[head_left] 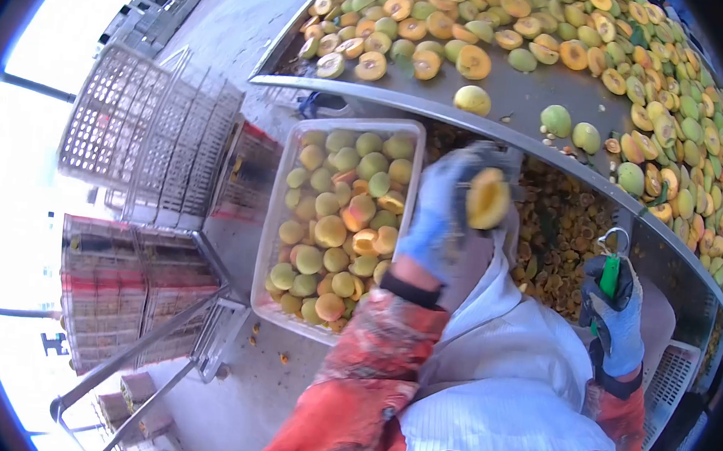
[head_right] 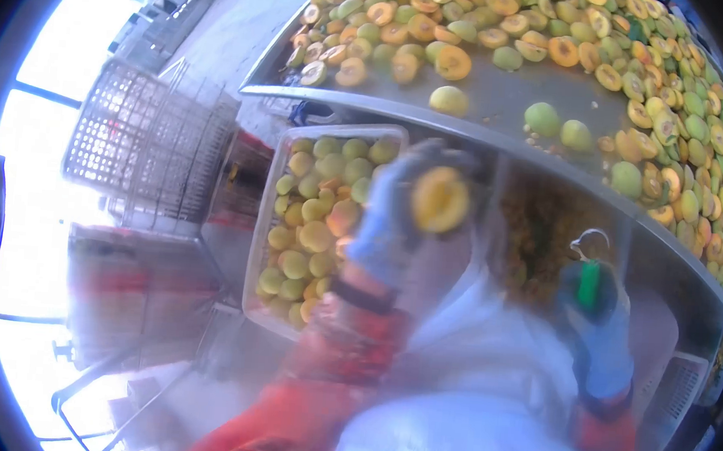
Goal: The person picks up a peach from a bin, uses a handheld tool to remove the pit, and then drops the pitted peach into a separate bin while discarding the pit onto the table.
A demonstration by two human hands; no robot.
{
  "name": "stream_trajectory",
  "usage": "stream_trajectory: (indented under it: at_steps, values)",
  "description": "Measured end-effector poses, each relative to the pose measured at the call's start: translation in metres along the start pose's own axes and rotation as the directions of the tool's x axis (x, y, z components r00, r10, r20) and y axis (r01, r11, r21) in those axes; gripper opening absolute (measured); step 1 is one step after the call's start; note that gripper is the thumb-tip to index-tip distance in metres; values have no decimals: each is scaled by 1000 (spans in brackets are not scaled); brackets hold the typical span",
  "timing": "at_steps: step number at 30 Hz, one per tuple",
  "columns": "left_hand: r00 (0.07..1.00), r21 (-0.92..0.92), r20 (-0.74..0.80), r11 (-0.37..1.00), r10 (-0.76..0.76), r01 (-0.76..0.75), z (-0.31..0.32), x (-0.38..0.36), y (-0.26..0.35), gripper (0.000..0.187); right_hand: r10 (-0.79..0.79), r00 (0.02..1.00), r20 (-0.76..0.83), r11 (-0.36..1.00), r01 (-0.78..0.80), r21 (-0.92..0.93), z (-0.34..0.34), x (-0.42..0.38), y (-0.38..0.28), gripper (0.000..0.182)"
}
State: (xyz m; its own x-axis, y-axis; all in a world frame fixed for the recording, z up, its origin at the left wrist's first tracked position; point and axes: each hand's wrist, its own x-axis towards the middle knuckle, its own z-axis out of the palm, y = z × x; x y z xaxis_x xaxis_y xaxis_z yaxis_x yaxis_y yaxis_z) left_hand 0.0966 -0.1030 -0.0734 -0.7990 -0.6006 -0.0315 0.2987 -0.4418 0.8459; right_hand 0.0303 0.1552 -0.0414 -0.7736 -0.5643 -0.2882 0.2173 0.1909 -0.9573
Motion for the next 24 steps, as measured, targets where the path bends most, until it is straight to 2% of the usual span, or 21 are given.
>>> stream_trajectory:
  at_steps: [1,2,3,4,5,6,8,9,11,12,13,14,15,16,17,18,19,21,22,23,24]
  values:
    - [996,209,-75,978,38,-22,-26,-10,29,23,-59,997,-42,997,56,-60,-16,7,11,33]
    - [934,710,107,632,340,-311,-75,-4,29,21,-50,996,-78,997,46,-56,-23,8,12,32]
    - [943,631,-327,758,68,164,-115,-10,33,20,-43,992,-122,998,37,-53,-30,8,14,32]
    - [892,838,-421,448,165,312,-140,-24,34,24,-58,988,-140,998,62,28,-42,8,31,32]
    - [890,926,-375,55,261,374,-167,-42,27,30,-3,996,-90,999,-2,-51,-49,7,29,34]
    - [891,877,-392,-201,228,437,-233,-65,-2,38,-15,990,-144,999,8,-52,-54,5,30,34]
    - [859,724,-505,-586,-90,364,-276,-97,-29,47,46,993,-106,989,-61,-138,-56,6,34,35]
    - [877,735,-471,-592,-95,330,-281,-91,-28,47,35,989,-141,991,-52,-122,-54,6,28,35]
    - [914,838,-402,-426,-62,340,-287,-76,-20,46,248,969,-10,966,-247,77,-53,0,14,39]
    - [920,836,-367,-483,-139,260,-278,-45,-8,43,240,970,-24,968,-238,82,-58,0,18,39]
    - [965,938,-250,-227,81,262,-203,-21,11,39,50,998,-46,970,-60,-238,-62,0,30,42]
    - [991,969,-64,-231,120,90,-165,9,19,36,-135,991,-11,840,109,-531,-65,1,44,47]
    - [980,965,126,-246,156,-85,-129,38,25,33,-279,959,-45,765,194,-614,-65,3,63,52]
    - [988,985,26,167,154,-52,-81,63,25,31,-291,955,-62,771,196,-606,-66,2,63,52]
    - [993,836,-62,548,102,-4,-24,81,21,28,-205,976,-78,815,126,-566,-65,0,58,52]
    - [996,847,-86,525,-23,85,40,94,23,25,-116,989,-91,851,52,-522,-66,-2,52,52]
    - [999,816,27,579,-44,3,58,118,1,24,-47,995,-89,883,0,-469,-68,-4,42,48]
    - [983,898,115,438,-145,-41,135,142,-32,25,-13,997,-82,915,-22,-404,-76,-6,40,47]
    - [953,930,288,267,-96,-254,150,164,-63,30,26,998,-54,934,-43,-355,-80,-7,42,46]
    - [940,952,307,23,-147,-307,197,163,-73,36,2,996,-85,944,-30,-328,-83,-9,46,46]
    - [919,953,288,-12,-268,-302,223,174,-97,37,3,995,-104,950,-35,-310,-88,-10,49,46]
